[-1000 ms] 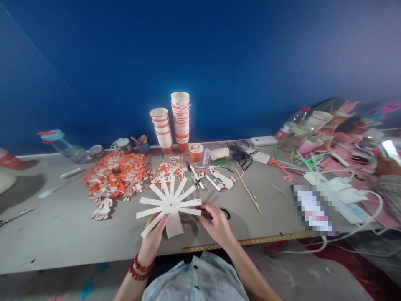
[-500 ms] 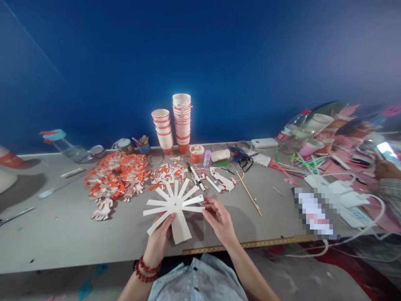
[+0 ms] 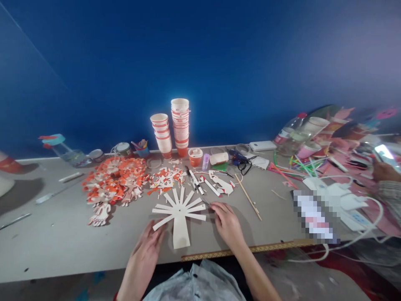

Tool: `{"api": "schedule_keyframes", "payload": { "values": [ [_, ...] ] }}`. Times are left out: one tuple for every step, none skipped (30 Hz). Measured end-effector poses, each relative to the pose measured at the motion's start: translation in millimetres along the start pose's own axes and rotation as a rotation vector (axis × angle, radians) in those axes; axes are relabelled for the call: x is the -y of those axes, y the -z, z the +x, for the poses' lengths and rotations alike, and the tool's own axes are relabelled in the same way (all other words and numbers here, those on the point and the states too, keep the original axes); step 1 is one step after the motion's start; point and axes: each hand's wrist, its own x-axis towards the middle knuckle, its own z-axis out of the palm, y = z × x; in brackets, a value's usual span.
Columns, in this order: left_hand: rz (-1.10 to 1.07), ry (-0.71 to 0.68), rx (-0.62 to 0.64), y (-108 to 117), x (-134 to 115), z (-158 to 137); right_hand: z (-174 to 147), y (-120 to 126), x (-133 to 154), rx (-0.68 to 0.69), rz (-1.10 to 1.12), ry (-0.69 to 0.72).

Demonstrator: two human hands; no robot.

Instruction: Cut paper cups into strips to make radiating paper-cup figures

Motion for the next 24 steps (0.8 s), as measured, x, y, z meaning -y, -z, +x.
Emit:
{"api": "schedule_keyframes", "payload": {
  "values": [
    [0.016,-0.021,-0.057,7,-3,-4,1,-1,-2,-0.002,-0.003,0.0],
    [0.059,-0.065,-0.143,12,-8,-6,2,-1,-3,-0.003,-0.004,0.0],
    [0.194,-0.143,-0.211,14,-15,-6,4,-2,-3,-0.001,-0.004,0.001],
    [0.383,-0.244,-0.212,14,-25,-3,5,-3,-3,0.002,-0.004,0.003],
    [0.589,-0.345,-0.106,11,-34,3,6,-3,-2,0.005,-0.006,0.003],
    [0.772,-0.441,0.068,5,-43,11,7,-4,-1,0.009,-0.008,0.004],
    [0.923,-0.521,0.212,-3,-50,21,8,-4,-1,0.011,-0.013,0.004],
    [1.032,-0.58,0.31,-12,-54,30,9,-3,0,0.012,-0.017,0.006],
    [1.123,-0.622,0.395,-22,-54,40,8,-3,1,0.01,-0.018,0.014],
    [1.199,-0.655,0.455,-32,-51,48,8,-3,1,0.005,-0.015,0.026],
    [1.261,-0.679,0.489,-40,-46,54,7,-2,1,-0.001,-0.009,0.039],
    [1.305,-0.697,0.499,-48,-38,58,6,-2,1,-0.006,-0.004,0.048],
    [1.332,-0.714,0.519,-53,-28,61,5,-1,2,-0.011,-0.001,0.05],
    [1.344,-0.735,0.541,-56,-19,63,5,-1,2,-0.015,0.0,0.046],
    [1.346,-0.761,0.556,-58,-10,63,4,-1,3,-0.018,-0.003,0.034],
    [1.346,-0.779,0.545,-57,-3,63,5,-1,4,-0.019,-0.007,0.019],
    [1.347,-0.793,0.535,-56,3,63,5,-1,5,-0.02,-0.01,0.006],
    [1.349,-0.804,0.529,-55,6,63,6,-1,6,-0.017,-0.012,-0.006],
    [1.352,-0.811,0.524,-53,8,63,6,-1,7,-0.012,-0.015,-0.018],
    [1.355,-0.817,0.529,-52,9,64,7,-1,8,-0.006,-0.019,-0.026],
    [1.361,-0.82,0.539,-51,8,64,8,-1,9,-0.001,-0.021,-0.032],
    [1.368,-0.822,0.551,-50,7,65,8,-1,9,0.001,-0.023,-0.036],
    [1.377,-0.821,0.562,-50,6,65,9,-1,10,0.001,-0.024,-0.037],
    [1.386,-0.82,0.571,-50,6,65,8,-1,9,-0.002,-0.023,-0.037]
  ]
}}
